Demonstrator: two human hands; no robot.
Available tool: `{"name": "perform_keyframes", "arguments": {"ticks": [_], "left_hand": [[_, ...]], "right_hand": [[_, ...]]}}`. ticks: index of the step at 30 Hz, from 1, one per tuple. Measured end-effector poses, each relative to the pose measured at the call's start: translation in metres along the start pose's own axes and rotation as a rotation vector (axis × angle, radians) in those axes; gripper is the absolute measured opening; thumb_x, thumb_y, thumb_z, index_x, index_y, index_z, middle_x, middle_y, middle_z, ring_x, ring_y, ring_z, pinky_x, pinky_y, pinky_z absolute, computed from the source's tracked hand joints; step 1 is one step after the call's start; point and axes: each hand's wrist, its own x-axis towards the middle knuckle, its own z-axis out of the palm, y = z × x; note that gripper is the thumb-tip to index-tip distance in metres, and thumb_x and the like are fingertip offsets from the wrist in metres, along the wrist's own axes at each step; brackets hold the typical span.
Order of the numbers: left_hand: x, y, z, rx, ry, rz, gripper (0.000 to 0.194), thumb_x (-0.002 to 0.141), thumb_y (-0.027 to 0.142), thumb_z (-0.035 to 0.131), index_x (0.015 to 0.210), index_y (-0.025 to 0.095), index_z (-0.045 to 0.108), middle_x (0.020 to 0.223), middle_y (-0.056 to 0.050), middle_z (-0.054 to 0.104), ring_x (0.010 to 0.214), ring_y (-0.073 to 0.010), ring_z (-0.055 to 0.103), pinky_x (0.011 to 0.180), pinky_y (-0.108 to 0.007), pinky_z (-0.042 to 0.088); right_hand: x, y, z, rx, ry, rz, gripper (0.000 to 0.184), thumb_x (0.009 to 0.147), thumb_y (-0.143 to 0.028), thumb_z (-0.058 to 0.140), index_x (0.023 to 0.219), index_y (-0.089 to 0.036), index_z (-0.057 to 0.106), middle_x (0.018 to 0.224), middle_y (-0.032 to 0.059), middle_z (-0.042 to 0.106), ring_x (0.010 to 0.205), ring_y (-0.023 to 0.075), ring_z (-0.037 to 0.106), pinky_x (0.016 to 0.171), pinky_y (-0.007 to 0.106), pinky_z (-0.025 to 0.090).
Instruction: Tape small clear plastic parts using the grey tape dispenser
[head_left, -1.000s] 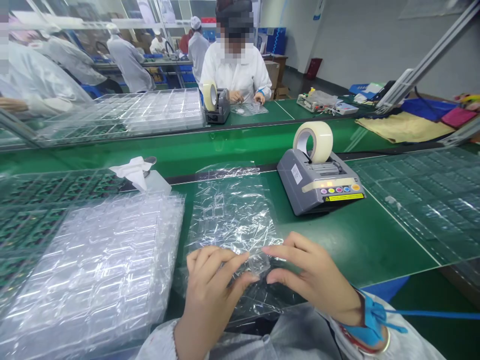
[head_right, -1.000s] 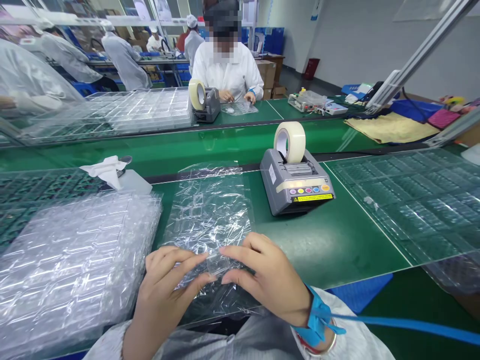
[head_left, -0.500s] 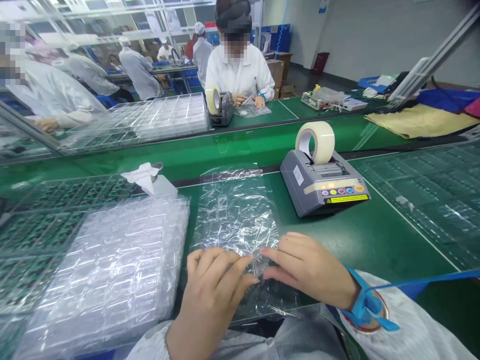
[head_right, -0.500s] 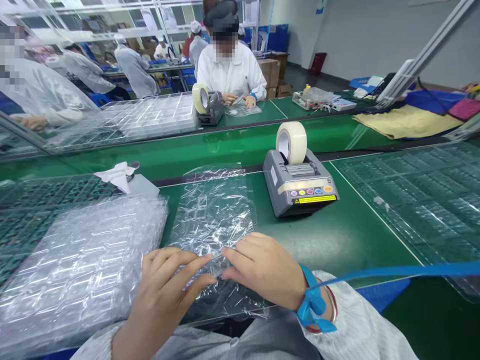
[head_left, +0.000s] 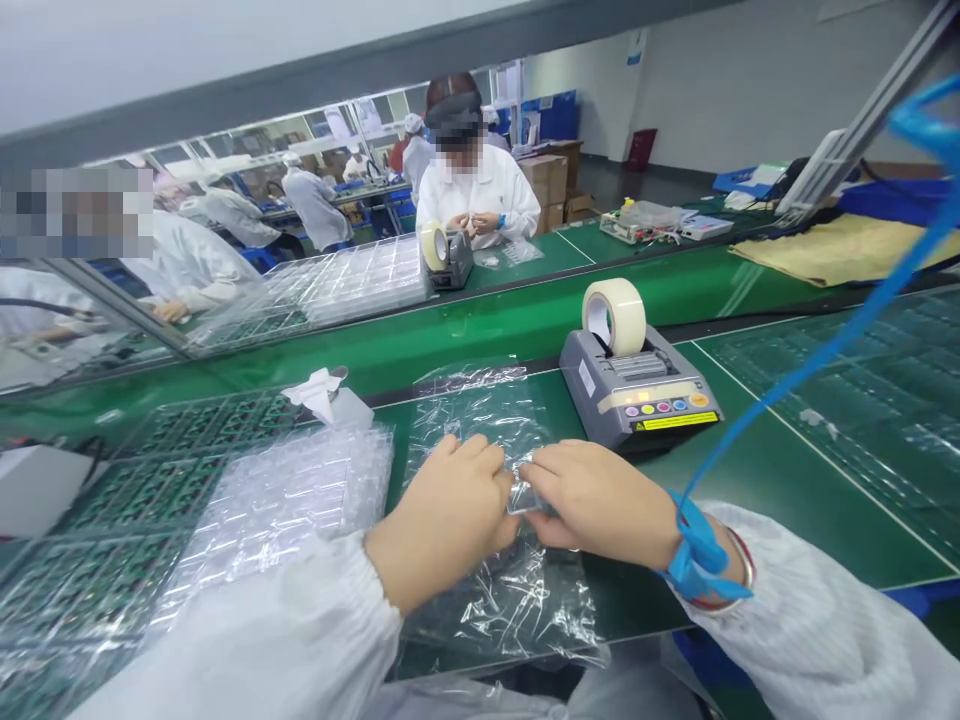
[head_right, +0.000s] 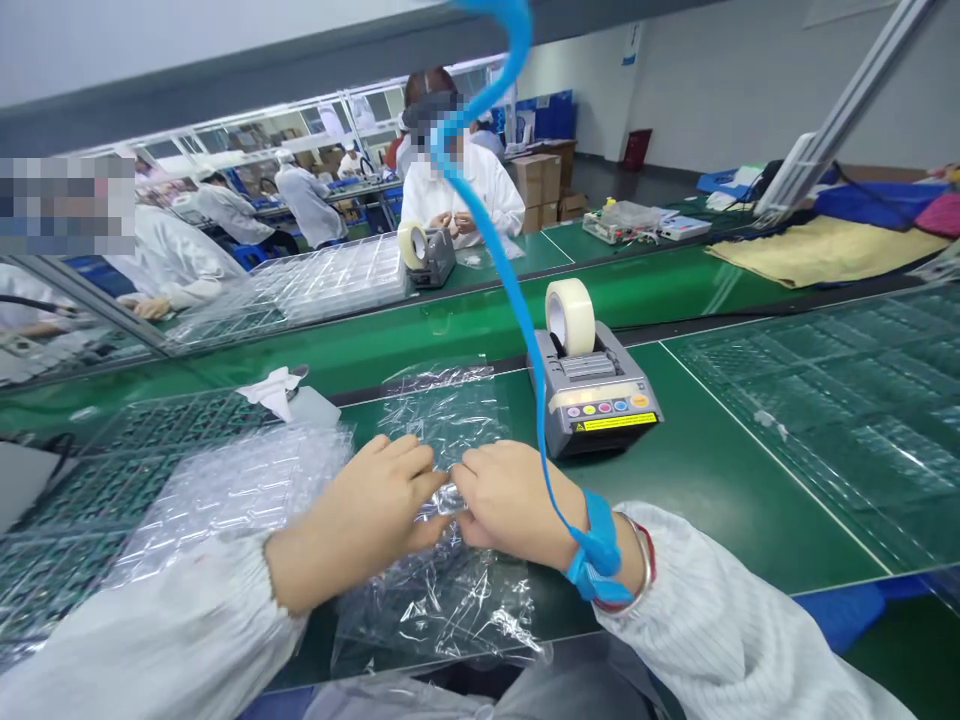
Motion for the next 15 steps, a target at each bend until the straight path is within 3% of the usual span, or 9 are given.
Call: {"name": "perform_keyframes", "arguments": {"ticks": [4,8,12,15], "left_hand": [[0.038,-0.033,0.005,0.038,-0.142,-0.032,0.016,0.071,0.032,0.065,0.073,0.017,0.064,0.078,-0.004,0.059,0.085,-0.0216,0.053,0.070,-0.033,0.035],[0.080,-0.112,0.015,0.114,-0.180,-0.234,0.016,0.076,0.027,0.062,0.080,0.012,0.064,0.090,-0.010,0.061,0.099,-0.0255,0.051,0.081,-0.038,0.037],[0.100,-0.192,0.036,0.133,-0.246,-0.544,0.026,0.086,0.032,0.052,0.103,0.012,0.056,0.108,-0.008,0.056,0.099,-0.0210,0.054,0.085,-0.042,0.044],[0.101,-0.218,0.062,0.074,-0.342,-0.701,0.027,0.088,0.031,0.051,0.107,0.013,0.054,0.107,-0.008,0.057,0.092,-0.0183,0.058,0.079,-0.039,0.049]], "right_hand": [[0.006,0.014,0.005,0.086,0.077,0.150,0.024,0.079,-0.028,0.056,0.096,-0.012,0.060,0.078,0.0068,0.061,0.074,0.0216,0.058,0.065,0.033,0.045],[0.006,0.022,0.012,0.271,0.066,0.290,0.046,0.081,-0.034,0.057,0.120,-0.010,0.051,0.087,0.0094,0.063,0.076,0.0205,0.060,0.065,0.033,0.048],[0.006,0.017,0.035,0.369,-0.047,0.297,0.041,0.081,-0.036,0.059,0.113,-0.011,0.058,0.095,0.0113,0.065,0.085,0.0226,0.062,0.073,0.034,0.047],[0.007,0.011,0.057,0.368,-0.130,0.269,0.037,0.080,-0.038,0.059,0.109,-0.015,0.060,0.095,0.0091,0.067,0.087,0.0230,0.062,0.074,0.031,0.046]]}}
